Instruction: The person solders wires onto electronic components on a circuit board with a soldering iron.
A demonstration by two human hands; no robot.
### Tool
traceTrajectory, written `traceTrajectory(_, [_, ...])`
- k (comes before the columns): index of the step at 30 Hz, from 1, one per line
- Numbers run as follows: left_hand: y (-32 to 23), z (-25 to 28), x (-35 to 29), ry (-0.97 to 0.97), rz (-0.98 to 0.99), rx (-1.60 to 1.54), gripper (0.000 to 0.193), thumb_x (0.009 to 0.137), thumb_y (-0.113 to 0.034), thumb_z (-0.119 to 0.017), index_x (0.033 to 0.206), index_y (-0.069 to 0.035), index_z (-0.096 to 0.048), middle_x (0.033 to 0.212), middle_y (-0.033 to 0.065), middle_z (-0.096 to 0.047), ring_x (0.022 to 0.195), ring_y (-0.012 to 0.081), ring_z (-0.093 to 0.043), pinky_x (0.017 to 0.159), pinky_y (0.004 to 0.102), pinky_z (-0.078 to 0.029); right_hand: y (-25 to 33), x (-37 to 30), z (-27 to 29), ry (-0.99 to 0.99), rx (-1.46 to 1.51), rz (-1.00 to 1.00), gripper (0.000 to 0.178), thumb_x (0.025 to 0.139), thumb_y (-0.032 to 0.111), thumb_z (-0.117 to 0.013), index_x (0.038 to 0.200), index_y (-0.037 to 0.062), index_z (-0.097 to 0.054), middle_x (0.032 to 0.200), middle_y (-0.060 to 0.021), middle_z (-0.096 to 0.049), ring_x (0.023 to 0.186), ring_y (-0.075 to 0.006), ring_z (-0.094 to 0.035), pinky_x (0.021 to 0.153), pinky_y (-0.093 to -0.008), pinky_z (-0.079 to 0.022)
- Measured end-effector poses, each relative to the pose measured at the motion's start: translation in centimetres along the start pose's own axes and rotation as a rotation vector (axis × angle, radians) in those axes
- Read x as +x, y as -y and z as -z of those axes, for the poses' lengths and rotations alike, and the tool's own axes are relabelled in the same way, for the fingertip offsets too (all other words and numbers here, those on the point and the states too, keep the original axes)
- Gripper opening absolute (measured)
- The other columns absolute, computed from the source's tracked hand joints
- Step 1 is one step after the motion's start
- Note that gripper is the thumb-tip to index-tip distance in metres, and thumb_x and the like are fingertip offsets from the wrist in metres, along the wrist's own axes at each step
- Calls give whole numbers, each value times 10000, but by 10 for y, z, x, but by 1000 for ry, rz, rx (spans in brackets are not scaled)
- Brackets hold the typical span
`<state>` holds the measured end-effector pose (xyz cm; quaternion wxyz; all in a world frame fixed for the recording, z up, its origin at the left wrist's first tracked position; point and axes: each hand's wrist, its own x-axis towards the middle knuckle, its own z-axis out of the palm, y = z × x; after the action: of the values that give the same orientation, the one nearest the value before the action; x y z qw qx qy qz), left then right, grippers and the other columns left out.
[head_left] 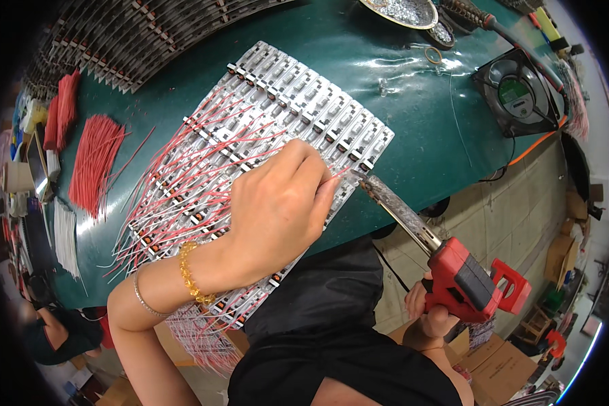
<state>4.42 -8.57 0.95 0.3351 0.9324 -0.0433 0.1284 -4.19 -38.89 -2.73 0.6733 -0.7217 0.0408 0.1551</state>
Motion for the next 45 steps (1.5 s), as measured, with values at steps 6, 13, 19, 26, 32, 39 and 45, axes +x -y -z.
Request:
traceTrajectory(6, [0,-4,0,0,-7,-7,111,752,-46,-673,732,-20,-567,742,46,-550,553,161,-560,469,275,-426,28,9,-22,45,46,-97,745,601,696,-637,937,38,-546,714,9,-500,624,-104,-480,561,-250,-388])
traceTrajectory(13, [8,8,7,-173,-300,95,116,707,-77,-698,772,-45,-609,685,32,-523,630,198,-507,615,321,-385,30,22,-27,103,203,236,775,787,524,-616,1180,-104,-391,461,4,-415,357,-126,-426,399,-242,-378])
traceTrajectory(19, [-9,6,4,-40,-223,37,112,702,-76,-700,727,-71,-591,605,18,-511,661,198,-474,696,359,-333,35,18,-21,97,220,174,809,772,555,-611,1194,-99,-388,461,12,-419,368,-121,-433,412,-245,-391])
traceTrajectory(26, [-8,-7,2,-6,-144,62,126,726,-63,-690,689,-81,-571,627,11,-511,637,193,-464,716,337,-328,25,14,-18,133,199,112,803,754,566,-621,1178,-81,-406,462,12,-418,382,-119,-436,419,-251,-389])
traceTrajectory(32, [-8,-12,0,-27,-166,114,149,713,-51,-695,693,-88,-553,617,13,-496,634,199,-456,706,340,-333,10,7,-3,35,-128,28,647,669,732,-540,727,88,-565,659,22,-550,654,-157,-539,656,-330,-415])
traceTrajectory(39, [-8,-12,-1,-41,-179,108,149,706,-43,-695,690,-84,-553,606,13,-488,630,202,-455,701,341,-334,-3,2,9,106,-158,12,700,694,721,-540,957,81,-642,928,-3,-625,860,-172,-581,858,-353,-407])
traceTrajectory(45, [-8,-13,-2,-45,-188,112,142,704,-40,-695,691,-82,-560,603,14,-491,632,199,-460,698,339,-334,0,9,-9,61,76,170,822,736,583,-623,1148,-100,-424,461,16,-416,381,-116,-431,420,-252,-385])
